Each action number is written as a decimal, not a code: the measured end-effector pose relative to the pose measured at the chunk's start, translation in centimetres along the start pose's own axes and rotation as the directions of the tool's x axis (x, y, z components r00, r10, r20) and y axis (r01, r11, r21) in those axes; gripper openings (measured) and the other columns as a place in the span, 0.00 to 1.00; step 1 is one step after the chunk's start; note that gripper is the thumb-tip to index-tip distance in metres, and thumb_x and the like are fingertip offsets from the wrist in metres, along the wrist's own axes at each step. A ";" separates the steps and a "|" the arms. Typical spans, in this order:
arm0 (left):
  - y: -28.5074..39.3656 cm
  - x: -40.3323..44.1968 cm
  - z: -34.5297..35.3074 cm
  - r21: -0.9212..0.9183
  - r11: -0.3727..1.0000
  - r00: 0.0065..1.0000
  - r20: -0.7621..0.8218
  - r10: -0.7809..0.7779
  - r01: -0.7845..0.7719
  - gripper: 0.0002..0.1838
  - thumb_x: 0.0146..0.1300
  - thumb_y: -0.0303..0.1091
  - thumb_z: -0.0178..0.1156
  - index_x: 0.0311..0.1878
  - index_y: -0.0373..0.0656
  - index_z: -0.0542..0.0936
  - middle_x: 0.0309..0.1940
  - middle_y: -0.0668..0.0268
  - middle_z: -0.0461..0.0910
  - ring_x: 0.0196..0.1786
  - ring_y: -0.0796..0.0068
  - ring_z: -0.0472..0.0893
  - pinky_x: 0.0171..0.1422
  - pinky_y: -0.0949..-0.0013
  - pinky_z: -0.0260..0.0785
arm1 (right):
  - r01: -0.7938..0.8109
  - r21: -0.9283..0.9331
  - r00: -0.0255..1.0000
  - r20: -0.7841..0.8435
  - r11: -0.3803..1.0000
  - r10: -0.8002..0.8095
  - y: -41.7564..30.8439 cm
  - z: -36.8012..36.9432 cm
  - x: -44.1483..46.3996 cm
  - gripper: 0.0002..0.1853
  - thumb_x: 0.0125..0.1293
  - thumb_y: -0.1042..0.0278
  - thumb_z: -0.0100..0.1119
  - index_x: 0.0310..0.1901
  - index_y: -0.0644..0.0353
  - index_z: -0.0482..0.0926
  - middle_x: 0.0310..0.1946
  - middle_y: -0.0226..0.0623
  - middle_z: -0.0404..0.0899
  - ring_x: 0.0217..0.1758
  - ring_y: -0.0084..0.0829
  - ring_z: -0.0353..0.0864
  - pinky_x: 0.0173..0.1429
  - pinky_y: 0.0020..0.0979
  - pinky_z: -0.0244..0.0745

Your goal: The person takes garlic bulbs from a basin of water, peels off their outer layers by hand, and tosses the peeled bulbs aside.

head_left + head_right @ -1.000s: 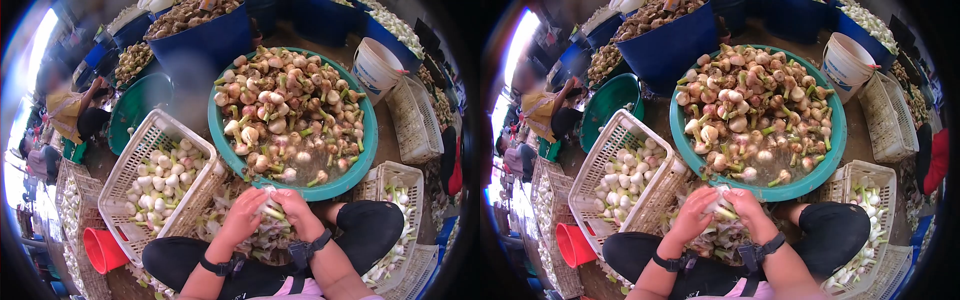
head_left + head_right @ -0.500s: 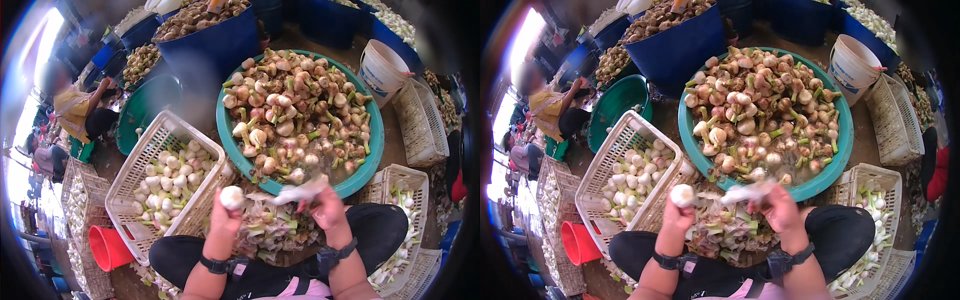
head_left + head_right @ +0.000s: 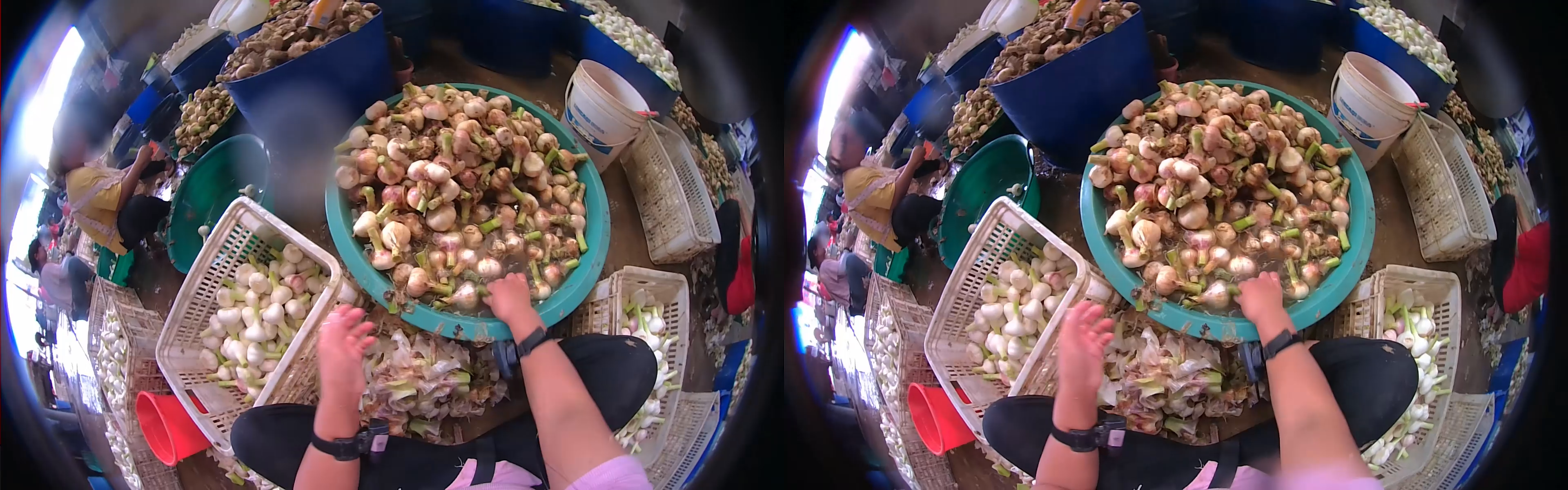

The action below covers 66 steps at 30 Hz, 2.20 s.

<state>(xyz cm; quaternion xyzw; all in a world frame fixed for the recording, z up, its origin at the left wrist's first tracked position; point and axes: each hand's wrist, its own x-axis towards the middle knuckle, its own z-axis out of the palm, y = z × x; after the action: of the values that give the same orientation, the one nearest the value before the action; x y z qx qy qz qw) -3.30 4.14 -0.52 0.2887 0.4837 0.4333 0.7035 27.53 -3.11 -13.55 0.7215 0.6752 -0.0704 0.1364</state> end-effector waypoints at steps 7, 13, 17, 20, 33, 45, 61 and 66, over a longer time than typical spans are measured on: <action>-4.5 -3.2 4.8 0.174 0.969 0.946 0.301 0.118 -0.177 0.25 0.67 0.40 0.48 0.64 0.42 0.59 0.45 0.67 0.69 0.42 0.81 0.69 0.46 0.76 0.65 | 0.114 0.974 0.900 -0.017 -0.198 0.435 -12.9 -11.7 -3.3 0.08 0.55 0.78 0.58 0.39 0.64 0.75 0.30 0.33 0.75 0.34 0.21 0.73 0.38 0.25 0.70; -3.3 -1.3 2.0 0.337 0.923 0.978 0.146 0.147 -0.189 0.13 0.63 0.34 0.52 0.44 0.35 0.76 0.36 0.68 0.75 0.39 0.84 0.72 0.41 0.79 0.67 | 0.247 0.701 0.962 -0.260 0.669 -0.084 -14.5 -14.9 -6.3 0.11 0.58 0.62 0.52 0.24 0.59 0.75 0.22 0.42 0.76 0.26 0.46 0.76 0.31 0.43 0.71; -3.0 -1.5 2.0 0.237 0.971 0.991 0.122 -0.058 0.028 0.14 0.60 0.35 0.54 0.43 0.35 0.77 0.32 0.69 0.76 0.33 0.84 0.73 0.40 0.79 0.67 | 0.250 0.625 0.949 -0.311 0.740 -0.058 -15.7 -13.6 -6.9 0.11 0.57 0.63 0.52 0.23 0.61 0.74 0.22 0.44 0.76 0.25 0.45 0.76 0.30 0.41 0.72; -2.4 -1.5 1.2 0.174 0.969 0.971 0.137 -0.198 0.173 0.15 0.60 0.34 0.52 0.47 0.35 0.75 0.33 0.68 0.77 0.32 0.83 0.74 0.41 0.79 0.67 | 0.159 0.723 0.962 -0.267 0.672 0.060 -15.9 -11.6 -5.7 0.12 0.60 0.62 0.51 0.25 0.62 0.74 0.20 0.41 0.76 0.22 0.38 0.77 0.26 0.37 0.73; -1.9 -2.3 0.4 0.555 0.317 0.621 0.766 0.165 -0.769 0.30 0.43 0.23 0.60 0.55 0.40 0.70 0.54 0.56 0.71 0.58 0.57 0.69 0.61 0.63 0.62 | -0.447 0.652 0.851 0.520 -0.612 -0.068 -11.5 -9.4 -4.9 0.09 0.63 0.65 0.53 0.37 0.62 0.76 0.25 0.28 0.77 0.22 0.19 0.71 0.29 0.21 0.69; -1.8 -2.8 0.6 0.597 0.652 0.818 0.572 0.062 -0.467 0.34 0.46 0.21 0.60 0.61 0.41 0.64 0.51 0.57 0.73 0.53 0.58 0.73 0.56 0.67 0.66 | -0.256 0.955 0.965 0.261 -0.149 0.016 -12.7 -10.6 -6.0 0.09 0.60 0.67 0.56 0.37 0.64 0.78 0.29 0.39 0.79 0.23 0.29 0.75 0.28 0.29 0.72; -2.3 -1.7 0.4 -0.122 0.992 0.999 -0.028 -0.042 0.038 0.07 0.57 0.26 0.60 0.39 0.39 0.75 0.34 0.68 0.77 0.35 0.79 0.76 0.42 0.75 0.71 | 0.345 0.720 0.938 -0.287 0.602 -0.194 -14.3 -9.0 -9.5 0.11 0.53 0.69 0.60 0.39 0.60 0.78 0.37 0.43 0.76 0.40 0.42 0.76 0.45 0.34 0.70; -2.4 -1.8 -0.1 0.354 0.889 0.956 0.147 0.253 -0.290 0.06 0.55 0.28 0.62 0.35 0.38 0.77 0.28 0.70 0.76 0.31 0.83 0.73 0.37 0.79 0.67 | 0.229 0.951 0.927 -0.278 0.209 0.251 -13.8 -14.1 -7.2 0.13 0.51 0.70 0.64 0.39 0.62 0.79 0.44 0.44 0.73 0.39 0.36 0.76 0.45 0.31 0.73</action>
<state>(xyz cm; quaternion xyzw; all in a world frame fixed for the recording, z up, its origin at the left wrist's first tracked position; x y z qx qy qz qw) -2.85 1.49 -1.73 0.5021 0.4774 0.4134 0.5908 12.06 -5.17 0.55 0.6480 0.4852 -0.3391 -0.4793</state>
